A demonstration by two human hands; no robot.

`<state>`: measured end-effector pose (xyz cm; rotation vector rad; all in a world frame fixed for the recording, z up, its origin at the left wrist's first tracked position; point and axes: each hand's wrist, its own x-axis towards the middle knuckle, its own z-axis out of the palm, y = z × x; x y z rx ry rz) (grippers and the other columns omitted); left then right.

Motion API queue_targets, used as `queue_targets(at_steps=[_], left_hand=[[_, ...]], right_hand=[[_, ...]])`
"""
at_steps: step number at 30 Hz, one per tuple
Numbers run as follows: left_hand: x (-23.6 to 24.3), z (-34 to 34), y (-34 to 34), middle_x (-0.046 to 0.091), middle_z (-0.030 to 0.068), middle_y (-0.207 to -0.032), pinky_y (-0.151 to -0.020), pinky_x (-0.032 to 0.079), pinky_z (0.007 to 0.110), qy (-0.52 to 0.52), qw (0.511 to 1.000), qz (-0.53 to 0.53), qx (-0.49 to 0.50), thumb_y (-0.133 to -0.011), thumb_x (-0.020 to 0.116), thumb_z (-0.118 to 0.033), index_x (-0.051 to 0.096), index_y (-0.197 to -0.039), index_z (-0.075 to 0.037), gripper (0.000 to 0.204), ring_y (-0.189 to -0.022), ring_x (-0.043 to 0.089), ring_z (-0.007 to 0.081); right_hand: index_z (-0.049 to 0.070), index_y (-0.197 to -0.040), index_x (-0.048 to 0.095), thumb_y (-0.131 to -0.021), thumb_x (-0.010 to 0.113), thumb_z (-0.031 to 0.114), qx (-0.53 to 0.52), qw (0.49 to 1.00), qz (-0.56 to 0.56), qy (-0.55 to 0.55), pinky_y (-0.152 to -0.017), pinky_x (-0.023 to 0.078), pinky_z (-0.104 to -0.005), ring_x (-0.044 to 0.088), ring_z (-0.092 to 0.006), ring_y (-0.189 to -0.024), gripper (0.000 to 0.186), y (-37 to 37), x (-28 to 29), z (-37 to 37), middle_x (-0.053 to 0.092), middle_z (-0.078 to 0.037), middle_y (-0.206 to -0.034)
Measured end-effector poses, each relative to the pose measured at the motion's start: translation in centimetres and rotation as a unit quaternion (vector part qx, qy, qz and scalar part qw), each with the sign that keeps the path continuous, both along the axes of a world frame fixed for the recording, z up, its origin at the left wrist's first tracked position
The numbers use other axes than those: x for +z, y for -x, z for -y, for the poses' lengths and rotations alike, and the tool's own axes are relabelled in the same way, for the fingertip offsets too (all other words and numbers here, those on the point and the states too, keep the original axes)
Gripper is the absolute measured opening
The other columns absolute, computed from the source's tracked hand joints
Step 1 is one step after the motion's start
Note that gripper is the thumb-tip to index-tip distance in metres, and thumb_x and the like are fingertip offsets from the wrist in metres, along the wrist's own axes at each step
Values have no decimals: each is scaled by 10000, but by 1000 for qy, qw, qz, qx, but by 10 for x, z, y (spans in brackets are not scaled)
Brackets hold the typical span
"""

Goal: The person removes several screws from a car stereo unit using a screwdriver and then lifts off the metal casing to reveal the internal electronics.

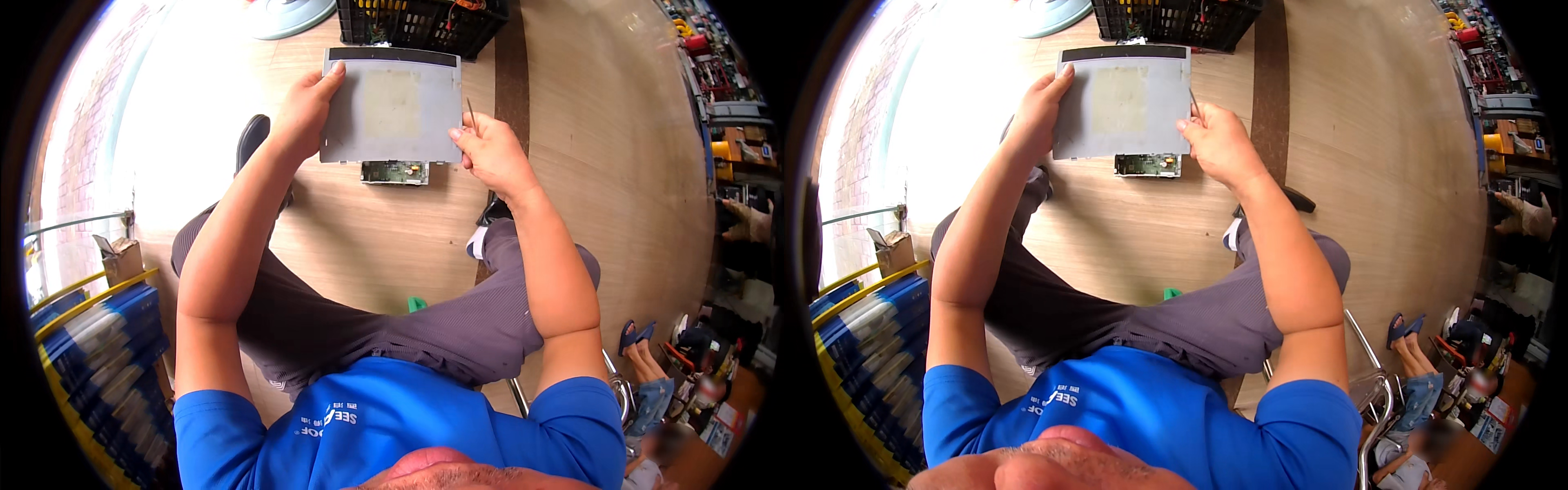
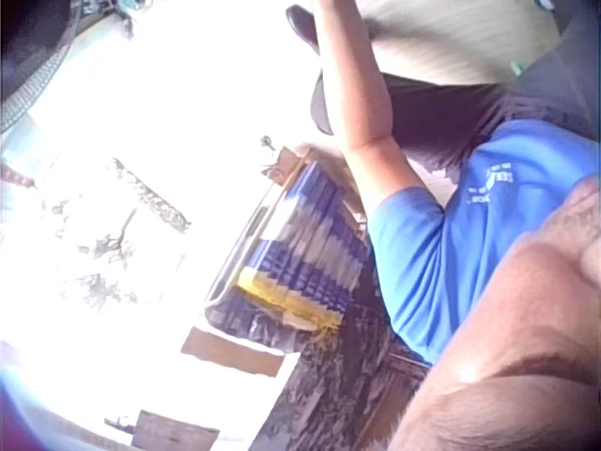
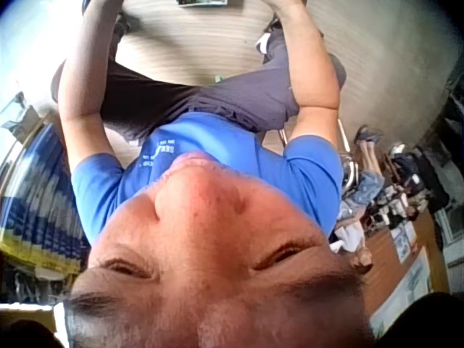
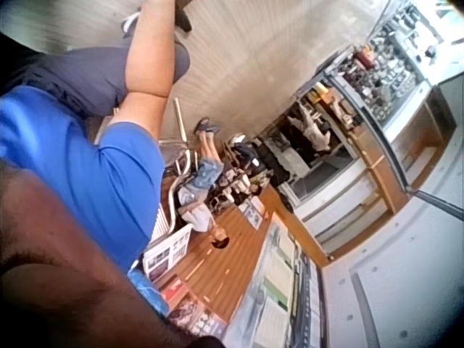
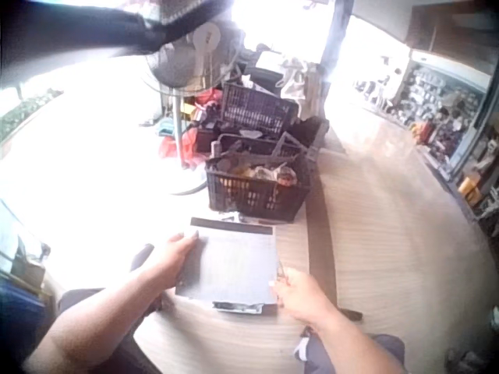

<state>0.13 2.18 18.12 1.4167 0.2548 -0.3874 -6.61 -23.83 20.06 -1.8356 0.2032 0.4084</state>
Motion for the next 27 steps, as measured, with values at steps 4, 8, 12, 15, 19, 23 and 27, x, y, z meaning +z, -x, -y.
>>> queue_targets(at_steps=[4,8,12,15,19,23,27], left_hand=[[-1,3,-1,684,97,-1024,-750,543,319,51,998,14,17,-1008,587,-294,599,-1203,18,368,-871,645,154],[-1,0,-15,682,99,-1055,-835,549,326,79,992,80,-49,-982,635,-268,598,-1216,16,369,-923,654,158],[14,-6,-23,518,145,-1254,-987,466,423,98,983,112,-105,-938,693,-309,483,-1335,-71,508,-1125,555,244],[9,-24,-31,336,271,-1530,-1124,381,524,59,979,84,-175,-920,709,-346,327,-1520,-118,748,-1368,439,355],[24,-14,-21,675,-5,-904,-812,517,294,-172,925,233,-246,-953,684,-283,670,-1079,-48,268,-857,618,102],[58,-7,-2,669,-1,-838,-758,481,255,-366,838,167,-369,-950,688,-244,689,-996,4,252,-770,568,76],[40,1,19,672,9,-864,-768,494,273,-213,896,180,-345,-941,708,-185,695,-1057,38,251,-802,555,73]], right_hand=[[-12,-1114,629,-971,630,126,-14,1000,-2,-12,-525,411,-209,478,-32,-585,199,4,1,4,563,51,-767],[-10,-1093,636,-952,642,93,-36,995,90,26,-575,430,-216,509,-48,-642,174,1,7,19,591,26,-774],[-2,-1104,650,-943,647,98,-17,937,312,155,-675,491,-258,586,-107,-710,190,3,27,33,665,-28,-818],[5,-1134,651,-938,652,99,-5,924,319,209,-746,511,-282,632,-152,-771,217,5,48,34,711,-67,-886],[-10,-1204,643,-945,656,74,11,928,307,209,-839,494,-243,599,-85,-882,272,1,55,44,687,-50,-945],[24,-1138,678,-874,667,112,106,885,345,295,-866,515,-403,661,-346,-958,279,8,82,33,678,-206,-1041],[63,-1095,689,-881,616,87,193,867,359,288,-774,508,-445,639,-369,-890,227,3,67,28,660,-169,-920]])
